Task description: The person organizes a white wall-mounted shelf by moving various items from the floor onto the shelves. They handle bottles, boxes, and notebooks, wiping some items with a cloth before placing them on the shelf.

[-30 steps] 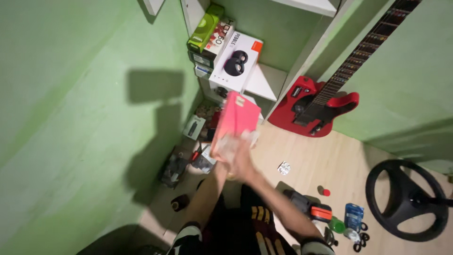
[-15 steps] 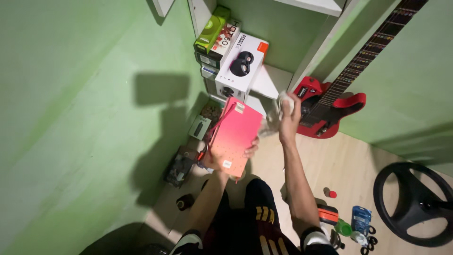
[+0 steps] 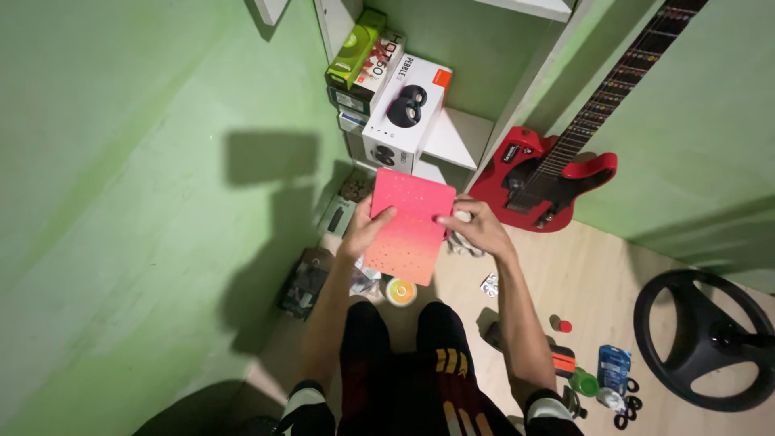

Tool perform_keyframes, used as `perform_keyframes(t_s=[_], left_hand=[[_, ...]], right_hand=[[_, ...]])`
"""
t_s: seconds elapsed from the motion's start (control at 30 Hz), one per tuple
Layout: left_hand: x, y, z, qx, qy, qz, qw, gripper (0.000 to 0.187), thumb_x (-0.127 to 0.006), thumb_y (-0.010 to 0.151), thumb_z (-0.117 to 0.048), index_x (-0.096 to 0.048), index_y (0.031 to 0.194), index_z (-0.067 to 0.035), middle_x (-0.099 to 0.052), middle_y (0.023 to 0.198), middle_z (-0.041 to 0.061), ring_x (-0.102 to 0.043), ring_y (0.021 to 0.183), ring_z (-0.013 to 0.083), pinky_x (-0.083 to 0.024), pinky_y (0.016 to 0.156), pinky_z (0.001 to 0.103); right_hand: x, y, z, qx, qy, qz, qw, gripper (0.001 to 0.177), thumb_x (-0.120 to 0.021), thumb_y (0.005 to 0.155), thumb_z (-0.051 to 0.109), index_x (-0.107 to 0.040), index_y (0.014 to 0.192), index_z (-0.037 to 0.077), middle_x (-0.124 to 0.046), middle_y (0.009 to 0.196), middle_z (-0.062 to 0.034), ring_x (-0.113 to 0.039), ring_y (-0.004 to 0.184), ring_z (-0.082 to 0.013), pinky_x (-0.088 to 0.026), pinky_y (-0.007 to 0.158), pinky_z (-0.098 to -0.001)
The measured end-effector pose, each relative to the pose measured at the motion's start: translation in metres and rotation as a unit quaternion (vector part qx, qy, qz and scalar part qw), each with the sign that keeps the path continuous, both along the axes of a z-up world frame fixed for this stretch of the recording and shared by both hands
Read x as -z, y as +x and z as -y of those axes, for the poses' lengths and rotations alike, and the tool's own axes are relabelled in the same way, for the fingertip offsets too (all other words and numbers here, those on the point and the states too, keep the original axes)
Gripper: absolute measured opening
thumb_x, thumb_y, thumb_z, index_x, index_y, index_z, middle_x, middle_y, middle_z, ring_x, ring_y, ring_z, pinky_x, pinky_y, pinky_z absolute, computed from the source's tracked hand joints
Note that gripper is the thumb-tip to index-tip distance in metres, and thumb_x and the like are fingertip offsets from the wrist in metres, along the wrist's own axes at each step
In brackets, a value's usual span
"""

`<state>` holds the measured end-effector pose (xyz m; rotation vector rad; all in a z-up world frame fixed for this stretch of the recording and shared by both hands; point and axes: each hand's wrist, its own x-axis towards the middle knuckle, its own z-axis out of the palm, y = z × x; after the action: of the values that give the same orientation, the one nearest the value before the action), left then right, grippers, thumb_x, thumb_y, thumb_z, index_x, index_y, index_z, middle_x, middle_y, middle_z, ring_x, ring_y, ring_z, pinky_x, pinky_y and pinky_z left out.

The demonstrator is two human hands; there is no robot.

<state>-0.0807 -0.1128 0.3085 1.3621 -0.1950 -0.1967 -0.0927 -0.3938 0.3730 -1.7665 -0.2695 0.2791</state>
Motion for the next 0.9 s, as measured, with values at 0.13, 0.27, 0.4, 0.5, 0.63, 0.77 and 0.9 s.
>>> perform_keyframes(t_s=[0.13,0.27,0.4,0.5,0.63,0.77,0.9], left_hand=[[-0.015,-0.003,-0.011,0.053,-0.04,0.025,0.997,0.049,-0.071,0.097,-0.015,-0.055,0.14,0.001,-0.069,0.128,0.01,-0.064,0.118,0.0169,-0.051,0.106,0.033],[-0.028,-0.002,-0.012,0.082,-0.064,0.028,0.994,0.05,-0.072,0.097,-0.016,-0.054,0.14,0.002,-0.069,0.13,0.011,-0.065,0.118,0.0184,-0.052,0.106,0.034],[-0.052,0.0,-0.03,0.124,0.102,0.091,0.983,0.051,-0.073,0.093,-0.017,-0.055,0.137,0.001,-0.071,0.122,0.012,-0.068,0.109,0.0182,-0.056,0.098,0.034],[-0.072,-0.002,-0.035,0.124,0.228,0.14,0.955,0.037,-0.071,0.095,-0.018,-0.065,0.127,0.001,-0.076,0.109,0.014,-0.071,0.096,0.0192,-0.058,0.088,0.035],[-0.085,-0.01,-0.02,0.033,0.351,0.102,0.93,0.037,-0.071,0.096,-0.028,-0.066,0.123,-0.003,-0.077,0.102,0.013,-0.073,0.083,0.0184,-0.059,0.078,0.034],[-0.072,-0.011,0.004,-0.158,0.196,0.119,0.961,0.041,-0.071,0.096,-0.026,-0.063,0.126,0.0,-0.075,0.107,0.013,-0.072,0.091,0.018,-0.059,0.082,0.034],[-0.043,-0.005,0.01,-0.29,0.055,0.106,0.95,0.035,-0.07,0.099,-0.022,-0.061,0.126,0.0,-0.072,0.111,0.008,-0.067,0.098,0.0154,-0.054,0.092,0.033]], right_hand=[[0.028,0.002,0.017,-0.083,0.085,0.039,0.992,0.015,-0.077,0.093,0.012,-0.078,0.1,-0.001,-0.071,0.118,-0.0127,-0.065,0.105,-0.0199,-0.053,0.089,-0.0354],[0.069,0.003,0.028,-0.106,0.16,0.049,0.98,0.015,-0.075,0.096,0.01,-0.077,0.099,-0.004,-0.074,0.107,-0.0139,-0.067,0.098,-0.0219,-0.054,0.093,-0.0336],[0.071,0.004,0.042,-0.056,0.508,-0.19,0.838,0.01,-0.076,0.085,0.011,-0.072,0.09,0.004,-0.073,0.096,-0.0121,-0.07,0.077,-0.0225,-0.06,0.065,-0.032],[0.043,0.002,0.051,0.047,0.369,-0.18,0.911,0.02,-0.077,0.089,0.016,-0.069,0.098,0.0,-0.072,0.094,-0.0128,-0.069,0.079,-0.0207,-0.06,0.068,-0.03],[0.01,-0.019,0.03,-0.034,0.179,-0.185,0.966,0.025,-0.076,0.081,0.016,-0.072,0.101,0.002,-0.073,0.09,-0.0134,-0.069,0.071,-0.0208,-0.06,0.061,-0.0302],[0.023,-0.05,-0.022,-0.205,0.049,-0.239,0.948,0.026,-0.075,0.086,0.019,-0.076,0.109,0.007,-0.073,0.097,-0.0111,-0.068,0.063,-0.0199,-0.056,0.049,-0.0325],[0.067,-0.059,-0.044,-0.237,0.02,0.047,0.97,0.023,-0.078,0.094,0.019,-0.078,0.113,0.007,-0.075,0.108,-0.0128,-0.072,0.087,-0.0255,-0.061,0.077,-0.0405]])
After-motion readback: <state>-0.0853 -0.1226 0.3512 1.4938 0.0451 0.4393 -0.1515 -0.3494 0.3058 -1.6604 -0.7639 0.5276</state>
